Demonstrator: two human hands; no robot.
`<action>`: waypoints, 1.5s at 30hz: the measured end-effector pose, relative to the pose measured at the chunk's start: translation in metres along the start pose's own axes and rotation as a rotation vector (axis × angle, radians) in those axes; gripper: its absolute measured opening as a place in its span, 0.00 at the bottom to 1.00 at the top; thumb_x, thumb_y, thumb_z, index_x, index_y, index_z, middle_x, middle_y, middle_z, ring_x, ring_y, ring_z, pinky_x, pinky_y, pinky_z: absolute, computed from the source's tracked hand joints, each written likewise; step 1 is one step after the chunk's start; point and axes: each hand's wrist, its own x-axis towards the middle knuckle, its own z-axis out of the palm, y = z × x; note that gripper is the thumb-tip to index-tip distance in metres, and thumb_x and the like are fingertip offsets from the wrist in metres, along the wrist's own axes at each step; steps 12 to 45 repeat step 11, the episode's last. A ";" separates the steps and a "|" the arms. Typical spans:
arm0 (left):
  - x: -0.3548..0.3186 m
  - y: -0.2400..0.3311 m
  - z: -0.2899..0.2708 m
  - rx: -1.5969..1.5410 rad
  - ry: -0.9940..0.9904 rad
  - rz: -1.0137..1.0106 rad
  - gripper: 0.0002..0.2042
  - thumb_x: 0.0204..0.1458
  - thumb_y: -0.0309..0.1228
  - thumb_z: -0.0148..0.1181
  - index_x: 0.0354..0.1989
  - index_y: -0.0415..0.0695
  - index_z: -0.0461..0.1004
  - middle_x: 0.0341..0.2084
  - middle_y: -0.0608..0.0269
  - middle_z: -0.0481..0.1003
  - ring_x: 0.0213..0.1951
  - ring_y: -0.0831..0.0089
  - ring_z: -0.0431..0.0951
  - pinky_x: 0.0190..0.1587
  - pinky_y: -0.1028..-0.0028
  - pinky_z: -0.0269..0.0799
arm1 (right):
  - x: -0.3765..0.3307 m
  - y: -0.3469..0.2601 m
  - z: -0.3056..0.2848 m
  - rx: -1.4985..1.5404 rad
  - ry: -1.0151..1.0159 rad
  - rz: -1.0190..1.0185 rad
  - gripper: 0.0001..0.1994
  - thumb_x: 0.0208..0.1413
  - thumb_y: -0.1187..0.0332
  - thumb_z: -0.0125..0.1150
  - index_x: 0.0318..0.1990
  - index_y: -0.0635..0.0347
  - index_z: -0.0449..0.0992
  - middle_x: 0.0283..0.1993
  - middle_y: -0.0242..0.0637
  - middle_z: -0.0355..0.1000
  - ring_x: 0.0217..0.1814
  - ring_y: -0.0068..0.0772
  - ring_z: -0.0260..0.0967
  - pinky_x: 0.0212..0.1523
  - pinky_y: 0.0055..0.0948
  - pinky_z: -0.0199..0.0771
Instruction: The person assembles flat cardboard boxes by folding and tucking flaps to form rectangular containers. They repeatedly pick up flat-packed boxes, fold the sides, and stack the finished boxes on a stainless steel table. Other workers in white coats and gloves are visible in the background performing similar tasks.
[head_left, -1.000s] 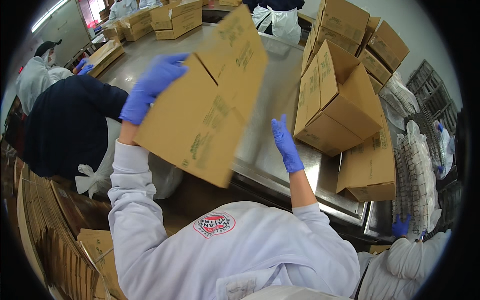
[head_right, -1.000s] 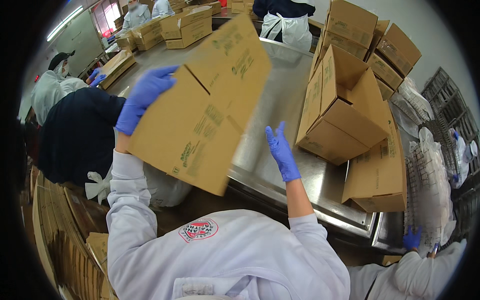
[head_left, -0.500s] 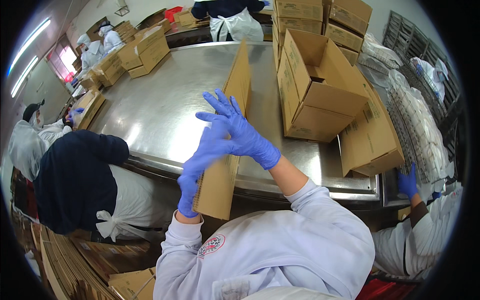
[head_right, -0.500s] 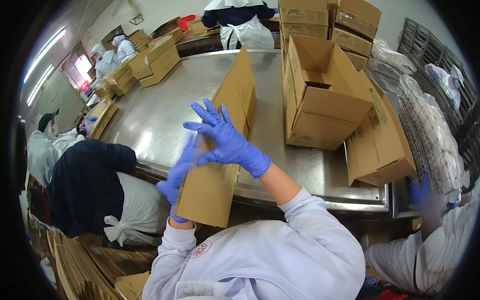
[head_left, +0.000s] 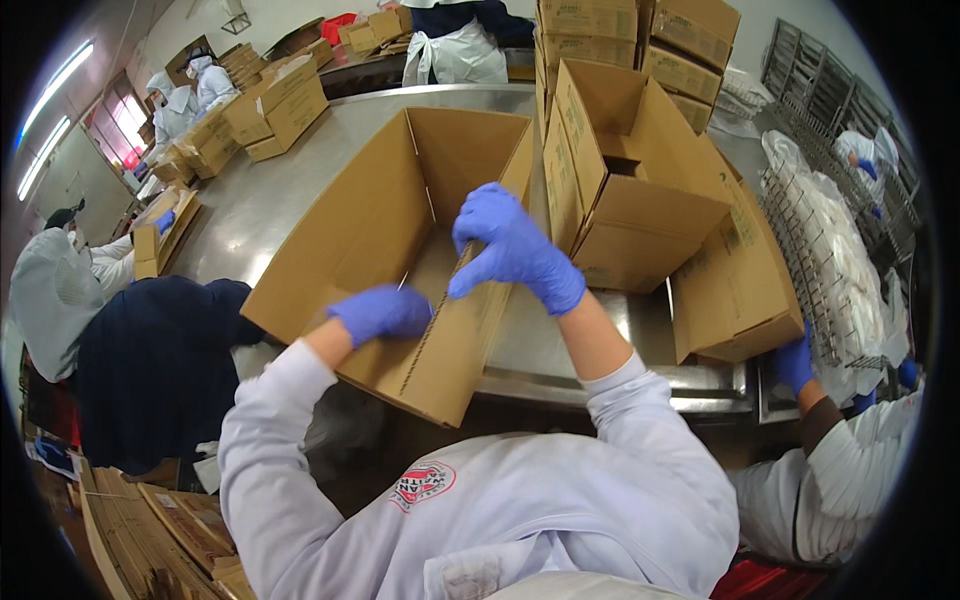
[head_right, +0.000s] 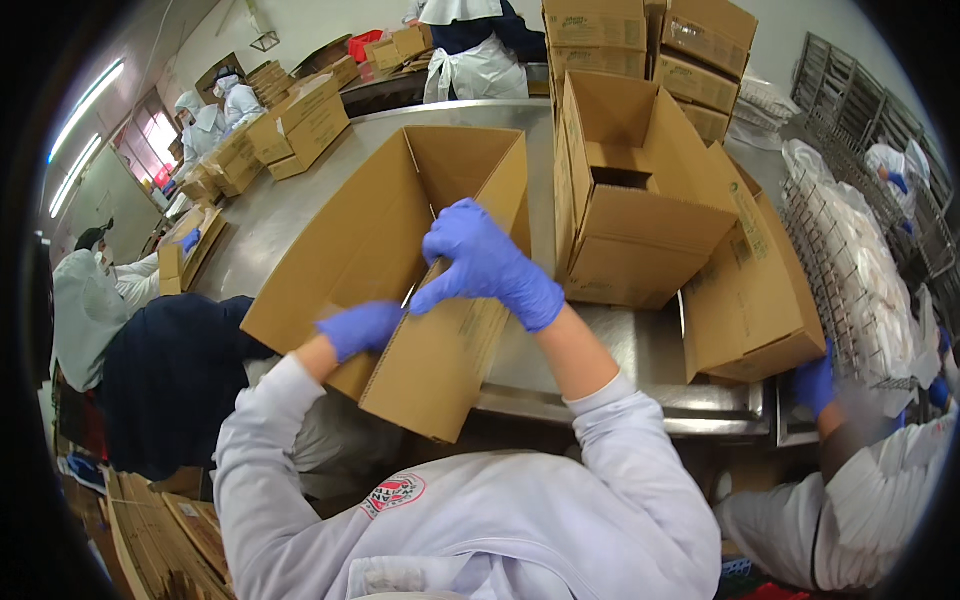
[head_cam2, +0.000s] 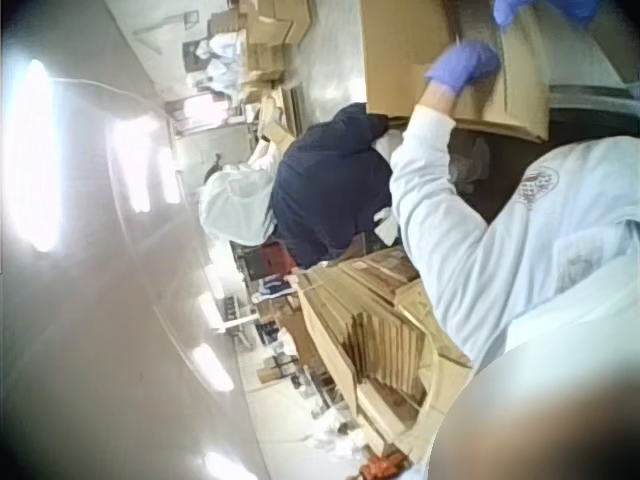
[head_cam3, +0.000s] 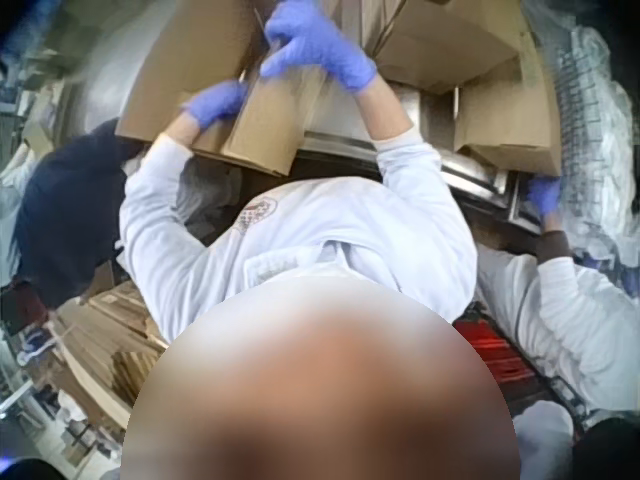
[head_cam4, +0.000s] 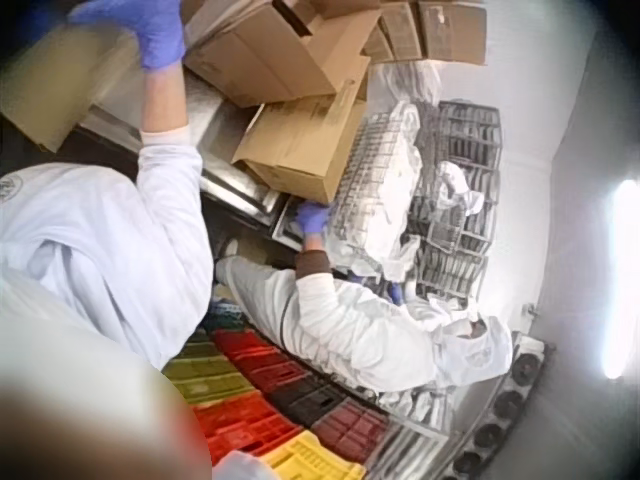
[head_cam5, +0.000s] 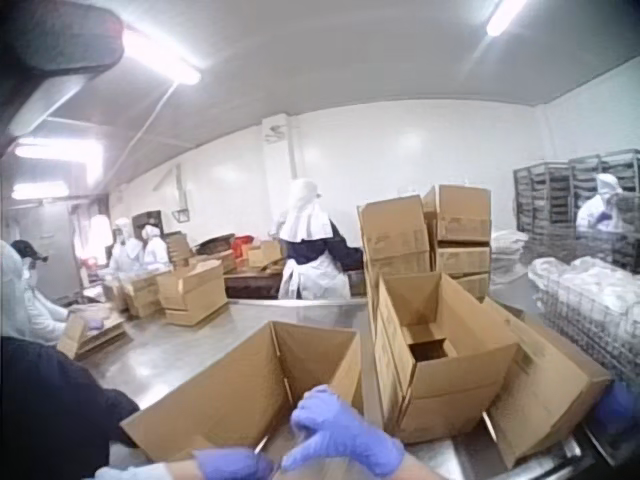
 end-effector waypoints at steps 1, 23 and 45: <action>0.034 -0.021 0.018 -0.125 0.242 0.078 0.16 0.52 0.42 0.43 0.35 0.44 0.73 0.35 0.51 0.74 0.32 0.52 0.73 0.35 0.63 0.69 | 0.002 0.003 0.006 -0.004 -0.034 0.033 0.29 0.20 0.36 0.63 0.13 0.55 0.65 0.16 0.32 0.58 0.23 0.35 0.59 0.32 0.29 0.56; 0.179 -0.052 -0.139 0.182 0.759 -0.245 0.39 0.40 0.15 0.46 0.64 0.56 0.44 0.65 0.69 0.39 0.66 0.64 0.34 0.62 0.48 0.36 | -0.001 0.003 0.005 -0.043 -0.038 0.051 0.30 0.24 0.36 0.64 0.11 0.57 0.64 0.13 0.35 0.56 0.19 0.38 0.57 0.27 0.32 0.53; 0.179 -0.052 -0.139 0.182 0.759 -0.245 0.39 0.40 0.15 0.46 0.64 0.56 0.44 0.65 0.69 0.39 0.66 0.64 0.34 0.62 0.48 0.36 | -0.001 0.003 0.005 -0.043 -0.038 0.051 0.30 0.24 0.36 0.64 0.11 0.57 0.64 0.13 0.35 0.56 0.19 0.38 0.57 0.27 0.32 0.53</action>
